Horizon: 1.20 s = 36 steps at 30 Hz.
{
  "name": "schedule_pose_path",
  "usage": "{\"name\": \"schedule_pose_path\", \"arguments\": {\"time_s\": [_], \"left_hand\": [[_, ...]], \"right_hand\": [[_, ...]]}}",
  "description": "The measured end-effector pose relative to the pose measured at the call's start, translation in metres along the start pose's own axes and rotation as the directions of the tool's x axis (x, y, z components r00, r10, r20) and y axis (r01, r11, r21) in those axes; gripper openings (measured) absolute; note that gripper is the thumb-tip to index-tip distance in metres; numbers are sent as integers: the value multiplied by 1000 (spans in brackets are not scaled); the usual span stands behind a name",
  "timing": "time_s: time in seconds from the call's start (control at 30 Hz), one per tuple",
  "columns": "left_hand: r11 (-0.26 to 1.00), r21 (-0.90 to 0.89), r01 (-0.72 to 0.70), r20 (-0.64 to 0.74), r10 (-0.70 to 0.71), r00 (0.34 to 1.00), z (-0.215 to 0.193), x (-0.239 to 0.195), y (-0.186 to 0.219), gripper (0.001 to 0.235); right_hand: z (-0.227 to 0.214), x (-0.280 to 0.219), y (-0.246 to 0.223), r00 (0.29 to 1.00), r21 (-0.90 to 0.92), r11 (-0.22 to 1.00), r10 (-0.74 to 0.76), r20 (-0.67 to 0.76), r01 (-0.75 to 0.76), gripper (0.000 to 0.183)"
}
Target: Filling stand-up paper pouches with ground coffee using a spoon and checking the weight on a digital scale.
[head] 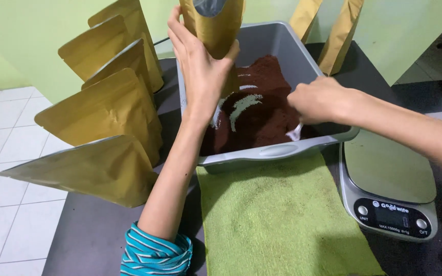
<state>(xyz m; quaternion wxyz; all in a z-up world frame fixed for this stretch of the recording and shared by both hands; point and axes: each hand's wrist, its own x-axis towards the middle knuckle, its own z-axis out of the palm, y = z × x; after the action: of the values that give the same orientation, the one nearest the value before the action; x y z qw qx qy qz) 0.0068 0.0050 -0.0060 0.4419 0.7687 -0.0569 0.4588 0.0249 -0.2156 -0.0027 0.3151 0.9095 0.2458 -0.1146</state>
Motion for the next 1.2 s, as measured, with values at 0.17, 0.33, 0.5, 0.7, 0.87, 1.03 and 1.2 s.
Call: {"name": "schedule_pose_path", "arguments": {"time_s": [0.17, 0.33, 0.5, 0.7, 0.87, 1.03, 1.2], "left_hand": [[998, 38, -44, 9, 43, 999, 4, 0, -6, 94], [999, 33, -25, 52, 23, 998, 2, -1, -4, 94], [999, 44, -18, 75, 15, 997, 6, -2, -8, 99], [997, 76, -11, 144, 0, 990, 6, -4, -10, 103], [999, 51, 8, 190, -18, 982, 4, -4, -7, 99], [996, 88, 0, 209, -18, 978, 6, -3, -12, 101], [997, 72, 30, 277, -48, 960, 4, -4, -11, 103]], "right_hand": [[-27, -16, -44, 989, 309, 951, -73, 126, 31, 29], [-46, -10, -80, 985, 569, 817, -158, 64, 94, 25], [-40, 10, -87, 984, 659, 744, -174, 30, 111, 18], [-20, 18, -73, 956, 750, 615, -280, -83, 245, 23], [-32, -3, -50, 979, 794, 596, -204, -1, 125, 25], [-41, -25, -14, 994, 800, 599, -92, 51, 15, 27], [-39, -38, 20, 993, 873, 476, 10, 118, -108, 20]]}}
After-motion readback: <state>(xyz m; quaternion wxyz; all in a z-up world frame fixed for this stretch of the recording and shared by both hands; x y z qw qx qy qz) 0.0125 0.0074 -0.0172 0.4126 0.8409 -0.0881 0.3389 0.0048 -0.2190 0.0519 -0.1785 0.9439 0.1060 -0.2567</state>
